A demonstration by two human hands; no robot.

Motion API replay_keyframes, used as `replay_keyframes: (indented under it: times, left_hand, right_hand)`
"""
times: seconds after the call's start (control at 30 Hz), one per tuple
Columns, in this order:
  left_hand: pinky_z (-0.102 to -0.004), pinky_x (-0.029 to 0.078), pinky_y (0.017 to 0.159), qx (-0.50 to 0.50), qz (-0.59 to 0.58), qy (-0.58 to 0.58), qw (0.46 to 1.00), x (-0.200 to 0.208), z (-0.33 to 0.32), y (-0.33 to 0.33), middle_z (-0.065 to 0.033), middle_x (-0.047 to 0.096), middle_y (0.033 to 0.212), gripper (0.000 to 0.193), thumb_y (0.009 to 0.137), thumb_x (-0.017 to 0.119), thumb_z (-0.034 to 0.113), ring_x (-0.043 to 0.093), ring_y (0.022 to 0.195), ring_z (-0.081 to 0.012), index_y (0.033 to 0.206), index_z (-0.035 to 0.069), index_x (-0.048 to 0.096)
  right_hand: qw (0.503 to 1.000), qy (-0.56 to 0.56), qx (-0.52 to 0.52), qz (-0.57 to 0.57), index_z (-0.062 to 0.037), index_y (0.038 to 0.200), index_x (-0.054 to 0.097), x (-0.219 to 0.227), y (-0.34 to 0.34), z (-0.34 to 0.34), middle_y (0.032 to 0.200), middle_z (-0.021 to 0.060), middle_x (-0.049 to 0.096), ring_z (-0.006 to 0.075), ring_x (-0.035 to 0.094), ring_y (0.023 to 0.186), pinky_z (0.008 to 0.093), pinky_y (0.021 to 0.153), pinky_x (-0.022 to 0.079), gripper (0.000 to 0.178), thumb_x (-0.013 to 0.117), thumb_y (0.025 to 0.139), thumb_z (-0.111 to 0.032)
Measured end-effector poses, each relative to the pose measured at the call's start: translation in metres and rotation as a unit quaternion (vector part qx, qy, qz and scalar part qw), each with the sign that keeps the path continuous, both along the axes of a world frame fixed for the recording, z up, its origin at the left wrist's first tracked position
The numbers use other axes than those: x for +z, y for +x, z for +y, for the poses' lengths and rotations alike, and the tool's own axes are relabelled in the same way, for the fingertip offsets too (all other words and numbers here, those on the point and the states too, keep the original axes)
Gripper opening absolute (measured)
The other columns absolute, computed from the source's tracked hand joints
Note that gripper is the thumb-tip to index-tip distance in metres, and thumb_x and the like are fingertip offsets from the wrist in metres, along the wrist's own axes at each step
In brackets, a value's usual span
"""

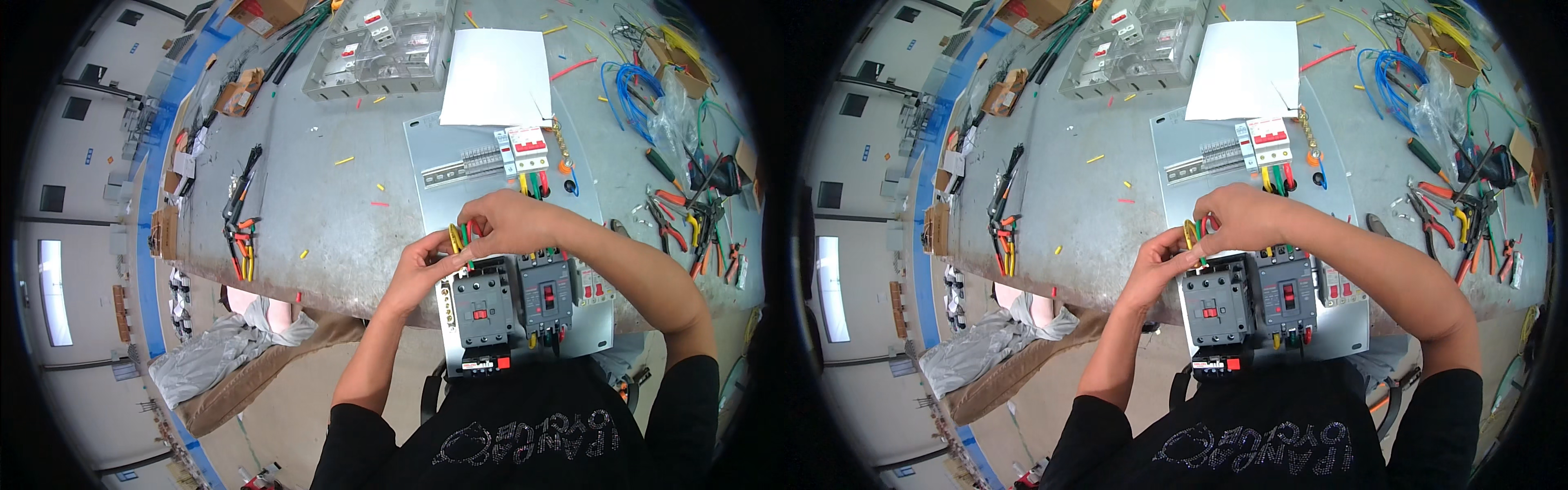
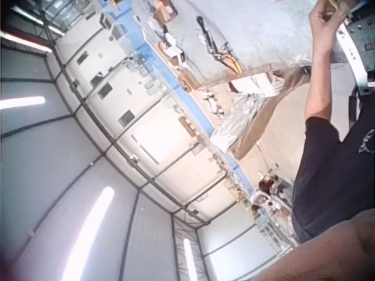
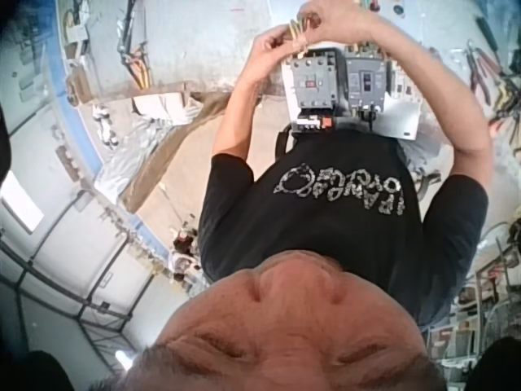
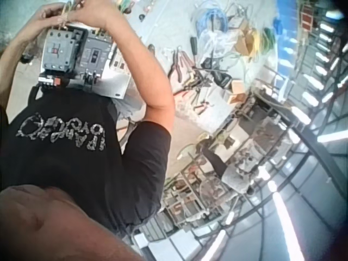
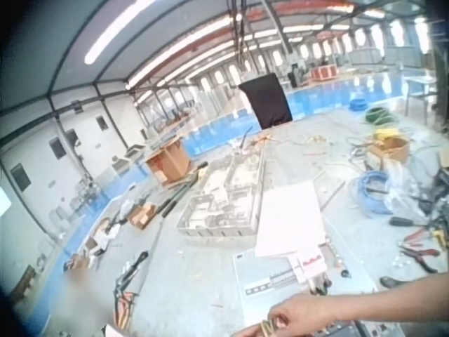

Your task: The person strips and connects colored wires to terminals on an electrical panel using pliers and a screwdriver. They repeatedly cut wire ends, insert them into terminal blocks, and tighten the connections while organizing the wiring on the panel.

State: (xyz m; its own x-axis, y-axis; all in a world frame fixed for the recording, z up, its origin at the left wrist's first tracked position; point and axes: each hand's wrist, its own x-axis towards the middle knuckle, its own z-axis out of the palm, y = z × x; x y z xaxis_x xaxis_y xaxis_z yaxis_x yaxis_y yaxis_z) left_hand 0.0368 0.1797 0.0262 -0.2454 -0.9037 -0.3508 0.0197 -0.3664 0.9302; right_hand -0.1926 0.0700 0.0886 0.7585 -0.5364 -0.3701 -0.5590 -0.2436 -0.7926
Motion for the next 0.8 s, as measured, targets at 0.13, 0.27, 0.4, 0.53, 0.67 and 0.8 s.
replay_keyframes:
  times: [0.13,0.27,0.4,0.53,0.67,0.8]
  left_hand:
    - [-0.0299,0.055,0.094,-0.002,0.003,-0.007,1.000,-0.002,0.001,0.003,-0.0041,0.076,0.113,0.046,0.097,0.081,0.016,0.067,0.102,-0.0101,0.138,0.000,0.068]
    - [-0.0296,0.055,0.094,-0.014,-0.002,-0.013,1.000,-0.003,-0.001,0.005,-0.0035,0.075,0.114,0.047,0.096,0.081,0.014,0.066,0.103,-0.0097,0.139,0.000,0.068]
    - [-0.0303,0.055,0.096,-0.020,0.010,-0.005,1.000,-0.002,-0.003,0.007,-0.0030,0.074,0.114,0.046,0.101,0.077,0.026,0.067,0.104,-0.0110,0.139,0.003,0.068]
    - [-0.0329,0.055,0.097,-0.017,0.026,0.042,0.999,0.013,-0.014,0.005,-0.0052,0.073,0.122,0.052,0.105,0.069,0.041,0.067,0.110,-0.0127,0.141,0.003,0.067]
    - [-0.0340,0.054,0.098,-0.038,-0.042,0.021,0.998,0.006,-0.019,0.010,-0.0070,0.073,0.123,0.059,0.105,0.069,0.047,0.067,0.111,-0.0144,0.142,0.002,0.066]
    - [-0.0327,0.052,0.099,-0.044,-0.061,0.029,0.997,0.010,-0.025,0.004,-0.0065,0.074,0.122,0.057,0.104,0.070,0.046,0.067,0.109,-0.0136,0.139,0.001,0.067]
  right_hand:
    - [1.000,-0.021,-0.021,0.008,0.0028,0.129,0.068,0.001,0.004,0.009,0.092,0.0147,0.073,0.0257,0.072,0.085,0.0366,0.077,0.057,0.066,0.089,0.086,-0.042]
    - [0.997,-0.068,-0.039,0.001,0.0019,0.128,0.069,-0.009,0.006,0.016,0.091,0.0133,0.073,0.0242,0.071,0.084,0.0366,0.076,0.056,0.064,0.089,0.085,-0.042]
    - [0.996,-0.031,-0.031,-0.072,0.0016,0.127,0.070,-0.018,-0.003,0.006,0.096,0.0129,0.075,0.0211,0.072,0.087,0.0361,0.077,0.057,0.059,0.088,0.087,-0.038]
    - [0.998,-0.001,-0.030,-0.048,0.0005,0.124,0.073,-0.012,-0.010,-0.010,0.099,0.0127,0.077,0.0206,0.073,0.088,0.0361,0.078,0.058,0.047,0.084,0.089,-0.030]
    - [0.985,-0.168,-0.028,-0.034,-0.0026,0.107,0.079,-0.011,0.005,0.006,0.082,0.0117,0.076,0.0286,0.074,0.079,0.0392,0.076,0.059,0.024,0.079,0.087,-0.017]
    - [0.983,-0.164,-0.072,-0.023,-0.0037,0.103,0.080,-0.030,0.004,0.001,0.093,0.0165,0.079,0.0332,0.077,0.091,0.0422,0.083,0.061,0.022,0.078,0.083,-0.013]
